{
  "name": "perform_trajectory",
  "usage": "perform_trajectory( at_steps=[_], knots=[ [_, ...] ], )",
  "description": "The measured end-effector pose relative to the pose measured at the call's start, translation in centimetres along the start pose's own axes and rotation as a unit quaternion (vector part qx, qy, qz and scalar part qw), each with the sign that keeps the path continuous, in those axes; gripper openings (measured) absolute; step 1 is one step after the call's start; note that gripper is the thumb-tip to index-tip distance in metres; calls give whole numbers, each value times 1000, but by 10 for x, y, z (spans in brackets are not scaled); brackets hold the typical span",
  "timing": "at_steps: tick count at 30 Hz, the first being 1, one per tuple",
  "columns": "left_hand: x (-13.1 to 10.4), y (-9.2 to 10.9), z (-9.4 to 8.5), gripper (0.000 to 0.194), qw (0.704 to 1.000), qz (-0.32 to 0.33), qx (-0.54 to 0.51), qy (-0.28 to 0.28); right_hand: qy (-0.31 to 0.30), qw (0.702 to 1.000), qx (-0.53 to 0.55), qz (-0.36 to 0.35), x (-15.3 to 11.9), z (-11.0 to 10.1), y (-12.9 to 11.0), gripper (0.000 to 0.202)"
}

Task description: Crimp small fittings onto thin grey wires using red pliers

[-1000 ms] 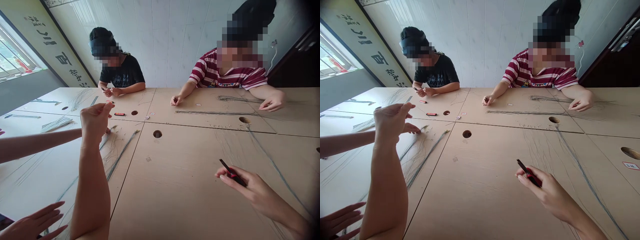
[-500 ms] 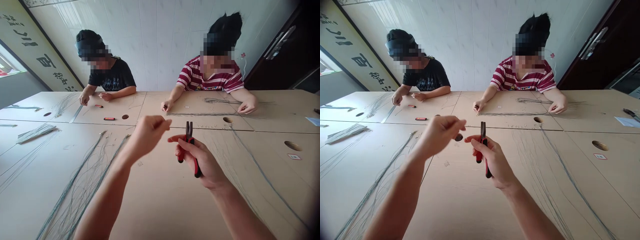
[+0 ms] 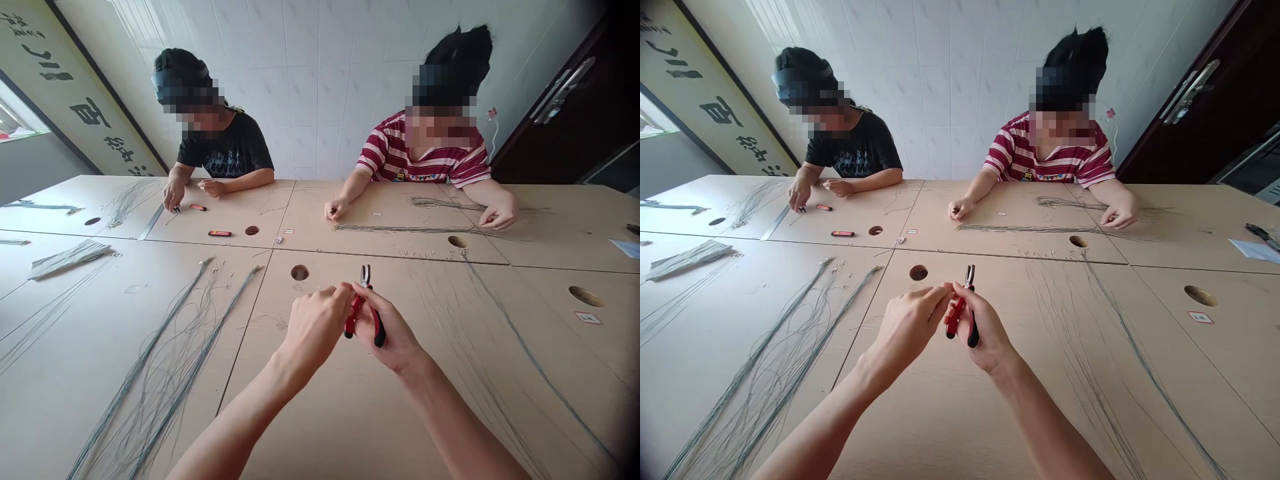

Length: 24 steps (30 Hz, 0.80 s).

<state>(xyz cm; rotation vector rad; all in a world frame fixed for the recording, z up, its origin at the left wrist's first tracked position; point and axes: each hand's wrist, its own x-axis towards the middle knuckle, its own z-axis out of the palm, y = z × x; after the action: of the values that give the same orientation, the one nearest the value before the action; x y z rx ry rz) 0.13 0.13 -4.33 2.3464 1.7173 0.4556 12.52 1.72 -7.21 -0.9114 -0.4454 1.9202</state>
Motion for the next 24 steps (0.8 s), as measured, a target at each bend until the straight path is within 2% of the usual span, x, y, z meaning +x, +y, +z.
perform_trajectory(
  at_steps=[6,9,13,16,19,22,24],
  knots=[
    [-11,-2,4,27,999,16,23,-43,-23,999,-32,18,3,-5,-5,16],
    [-16,-3,2,29,999,11,8,-37,-55,998,-21,24,1,-4,-14,14],
    [-32,-6,-10,34,999,-2,-39,-26,-88,996,-34,-2,-2,-2,-34,17],
    [-56,-15,-24,34,994,-14,-107,-23,-88,995,-50,-27,-1,-4,-53,22],
    [-89,-27,-34,38,985,-45,-160,-41,-80,991,-91,-54,0,-5,-68,24],
    [-128,-36,-33,38,968,-75,-210,-116,-90,983,-148,-65,-1,-2,-75,25],
    [-152,-39,-22,36,951,-86,-242,-174,-100,975,-188,-67,-4,2,-76,21]
  ],
)
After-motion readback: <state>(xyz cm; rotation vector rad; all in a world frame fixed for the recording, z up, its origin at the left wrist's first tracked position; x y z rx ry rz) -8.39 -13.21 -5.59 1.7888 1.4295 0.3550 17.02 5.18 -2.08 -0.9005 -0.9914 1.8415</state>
